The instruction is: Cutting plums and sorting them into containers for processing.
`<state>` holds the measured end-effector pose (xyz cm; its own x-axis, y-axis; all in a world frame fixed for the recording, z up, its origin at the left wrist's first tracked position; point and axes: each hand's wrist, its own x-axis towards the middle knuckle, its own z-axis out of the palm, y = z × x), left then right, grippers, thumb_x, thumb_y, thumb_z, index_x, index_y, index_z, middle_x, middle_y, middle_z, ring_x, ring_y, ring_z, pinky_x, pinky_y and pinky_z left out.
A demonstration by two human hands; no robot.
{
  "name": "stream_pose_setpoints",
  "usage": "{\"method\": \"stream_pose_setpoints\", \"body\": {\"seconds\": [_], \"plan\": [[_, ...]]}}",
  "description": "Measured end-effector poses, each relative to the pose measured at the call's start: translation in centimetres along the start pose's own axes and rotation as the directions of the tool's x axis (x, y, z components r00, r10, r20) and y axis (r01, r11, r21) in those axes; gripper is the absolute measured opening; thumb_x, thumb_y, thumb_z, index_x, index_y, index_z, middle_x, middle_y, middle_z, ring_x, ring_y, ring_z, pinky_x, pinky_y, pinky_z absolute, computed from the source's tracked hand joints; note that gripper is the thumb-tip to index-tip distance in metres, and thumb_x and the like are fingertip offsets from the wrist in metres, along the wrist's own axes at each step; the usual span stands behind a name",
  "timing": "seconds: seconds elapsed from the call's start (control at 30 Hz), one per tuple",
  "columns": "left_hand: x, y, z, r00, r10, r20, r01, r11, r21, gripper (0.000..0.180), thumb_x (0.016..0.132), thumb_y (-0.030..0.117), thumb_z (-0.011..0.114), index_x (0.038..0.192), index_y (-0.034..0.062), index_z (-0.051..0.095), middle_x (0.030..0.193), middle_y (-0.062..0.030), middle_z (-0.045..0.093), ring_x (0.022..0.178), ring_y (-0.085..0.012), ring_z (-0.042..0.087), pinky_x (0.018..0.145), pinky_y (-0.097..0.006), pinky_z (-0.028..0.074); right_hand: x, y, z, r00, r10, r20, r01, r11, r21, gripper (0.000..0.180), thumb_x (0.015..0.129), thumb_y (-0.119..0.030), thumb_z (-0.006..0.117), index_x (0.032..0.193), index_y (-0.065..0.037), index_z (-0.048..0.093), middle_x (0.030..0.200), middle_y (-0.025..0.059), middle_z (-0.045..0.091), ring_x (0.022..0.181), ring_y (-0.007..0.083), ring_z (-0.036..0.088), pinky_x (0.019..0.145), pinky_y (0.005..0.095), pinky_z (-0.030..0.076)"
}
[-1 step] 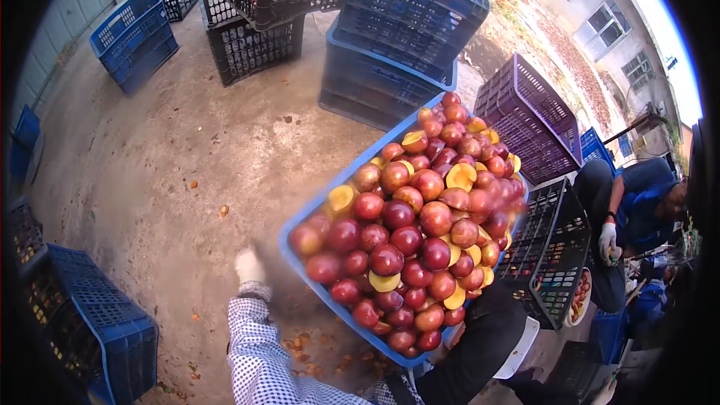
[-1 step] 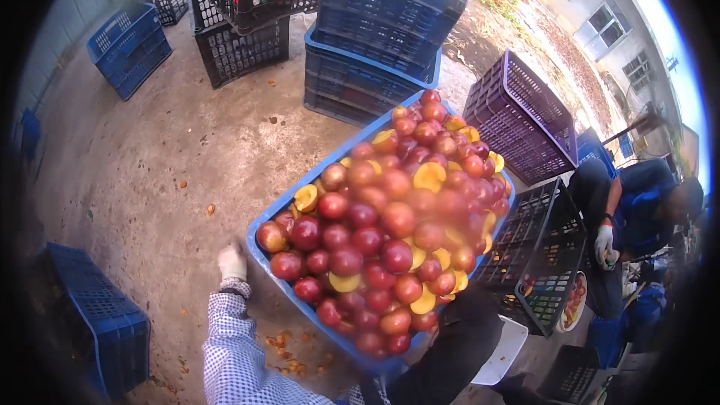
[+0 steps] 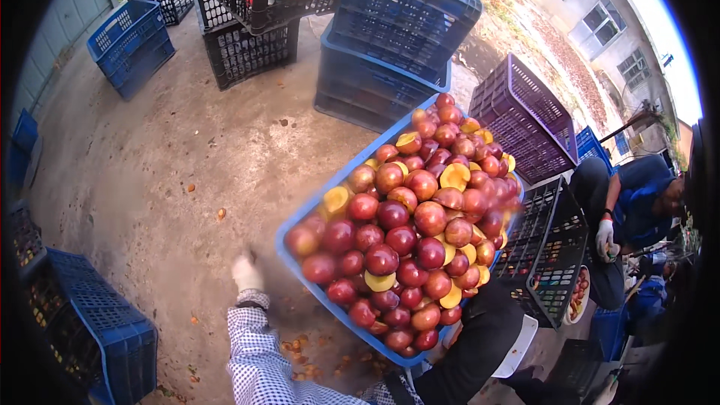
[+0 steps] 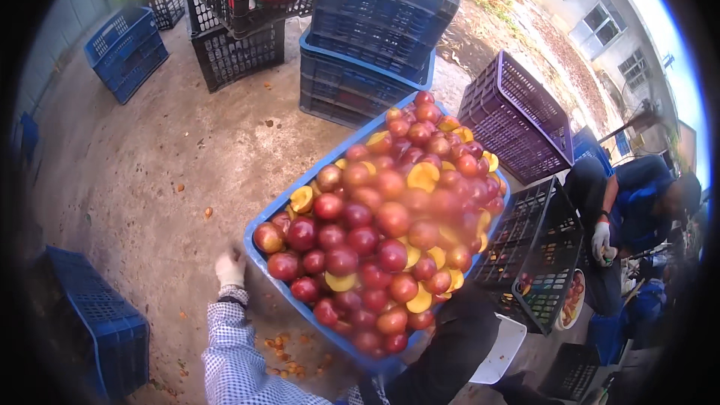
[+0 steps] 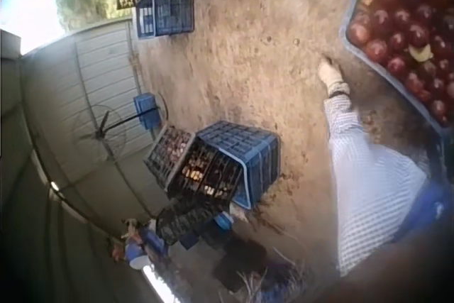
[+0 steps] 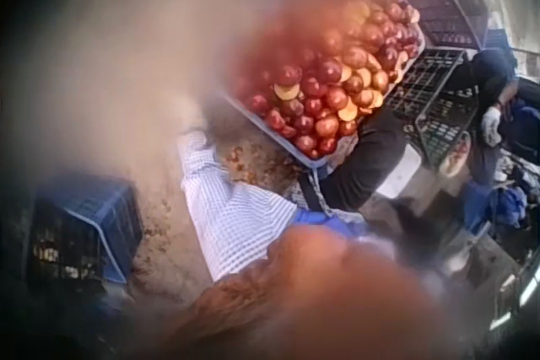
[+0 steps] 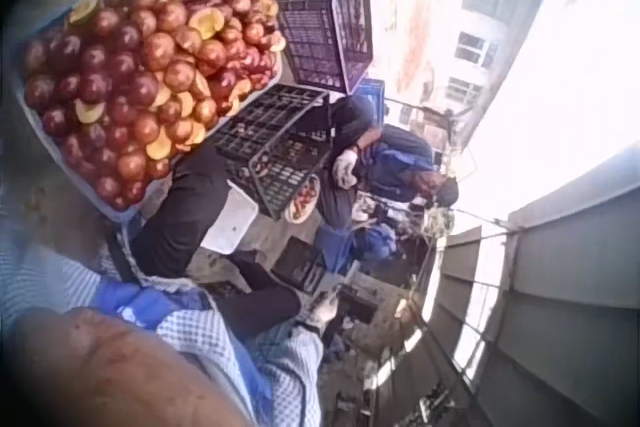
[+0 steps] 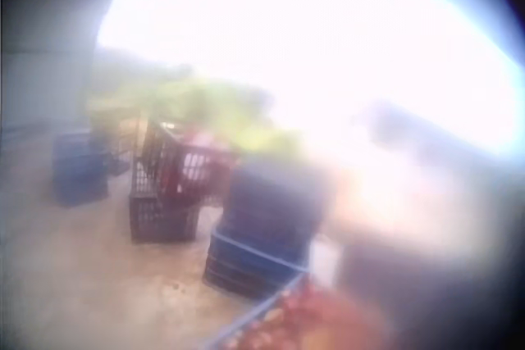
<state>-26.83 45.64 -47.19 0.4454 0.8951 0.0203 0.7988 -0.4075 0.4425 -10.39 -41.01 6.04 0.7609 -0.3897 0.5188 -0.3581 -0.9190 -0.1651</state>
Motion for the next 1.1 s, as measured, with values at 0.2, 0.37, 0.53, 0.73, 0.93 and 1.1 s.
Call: {"method": "stream_pose_setpoints", "body": {"seconds": [0.2, 0.37, 0.53, 0.73, 0.93, 1.1], "plan": [[-2.7, 7.5, -11.7, 0.911, -0.394, -0.121, 0.179, 0.641, -0.747, 0.040, 0.085, 0.015, 0.072, 0.118, -0.0047, 0.063, 0.102, -0.0141, 0.070, 0.089, -0.0199, 0.067, 0.081, -0.033, 0.054, -1.7, 4.0, -3.1, 0.990, 0.014, -0.142, -0.023, 0.998, -0.058, 0.050, 0.093, -0.047, 0.065, 0.085, 0.002, 0.068, 0.073, 0.0130, 0.066, 0.063, 0.0225, 0.054, 0.065, 0.0389, 0.046], [0.8, 25.9, -24.5, 0.990, 0.081, -0.112, -0.137, 0.508, -0.850, 0.041, 0.086, 0.015, 0.071, 0.122, -0.0028, 0.062, 0.107, -0.0138, 0.069, 0.098, -0.0197, 0.065, 0.088, -0.032, 0.051, -3.7, 5.7, -0.5, 0.882, 0.465, 0.077, -0.471, 0.865, 0.171, 0.053, 0.095, -0.049, 0.059, 0.104, 0.001, 0.070, 0.086, 0.0167, 0.071, 0.075, 0.0276, 0.060, 0.078, 0.0402, 0.049], [7.0, 37.3, -20.8, 0.783, 0.618, -0.070, -0.494, 0.550, -0.673, 0.045, 0.083, 0.026, 0.072, 0.120, 0.0013, 0.065, 0.108, -0.0214, 0.068, 0.101, -0.0327, 0.066, 0.090, -0.037, 0.051, -0.4, 25.3, 3.7, 0.996, 0.083, 0.044, -0.088, 0.989, 0.121, 0.051, 0.099, -0.048, 0.050, 0.132, -0.010, 0.056, 0.118, 0.0187, 0.059, 0.106, 0.0297, 0.055, 0.096, 0.0376, 0.037], [8.5, 40.7, -17.1, 0.635, 0.748, 0.192, -0.678, 0.659, -0.325, 0.039, 0.096, 0.036, 0.050, 0.128, 0.0137, 0.057, 0.129, -0.0166, 0.057, 0.121, -0.0380, 0.052, 0.101, -0.048, 0.042, -6.8, 20.7, 5.3, 0.982, 0.131, -0.136, -0.079, 0.938, 0.337, 0.026, 0.101, -0.033, 0.056, 0.092, -0.008, 0.060, 0.058, -0.0076, 0.038, 0.046, 0.0033, 0.027, 0.042, 0.0235, 0.020], [8.1, 39.0, -19.5, 0.698, 0.558, 0.450, 0.302, 0.340, -0.890, 0.058, 0.097, 0.046, 0.061, 0.141, 0.0097, 0.052, 0.129, -0.0047, 0.060, 0.110, -0.0143, 0.056, 0.094, -0.030, 0.047, -10.0, 24.6, 6.8, 0.931, 0.365, 0.030, -0.330, 0.802, 0.498, 0.034, 0.098, -0.035, 0.060, 0.113, -0.004, 0.064, 0.076, -0.0015, 0.060, 0.048, 0.0034, 0.028, 0.043, 0.0228, 0.020], [1.5, 33.3, -26.3, 0.808, 0.508, 0.297, 0.065, 0.425, -0.903, 0.060, 0.096, 0.050, 0.059, 0.142, 0.0111, 0.052, 0.126, -0.0087, 0.060, 0.109, -0.0200, 0.058, 0.094, -0.035, 0.049, -11.9, 17.5, 8.6, 0.822, 0.542, 0.175, -0.498, 0.536, 0.682, 0.040, 0.099, -0.038, 0.057, 0.124, -0.008, 0.064, 0.066, -0.0067, 0.042, 0.049, 0.0032, 0.030, 0.043, 0.0215, 0.023]]}}
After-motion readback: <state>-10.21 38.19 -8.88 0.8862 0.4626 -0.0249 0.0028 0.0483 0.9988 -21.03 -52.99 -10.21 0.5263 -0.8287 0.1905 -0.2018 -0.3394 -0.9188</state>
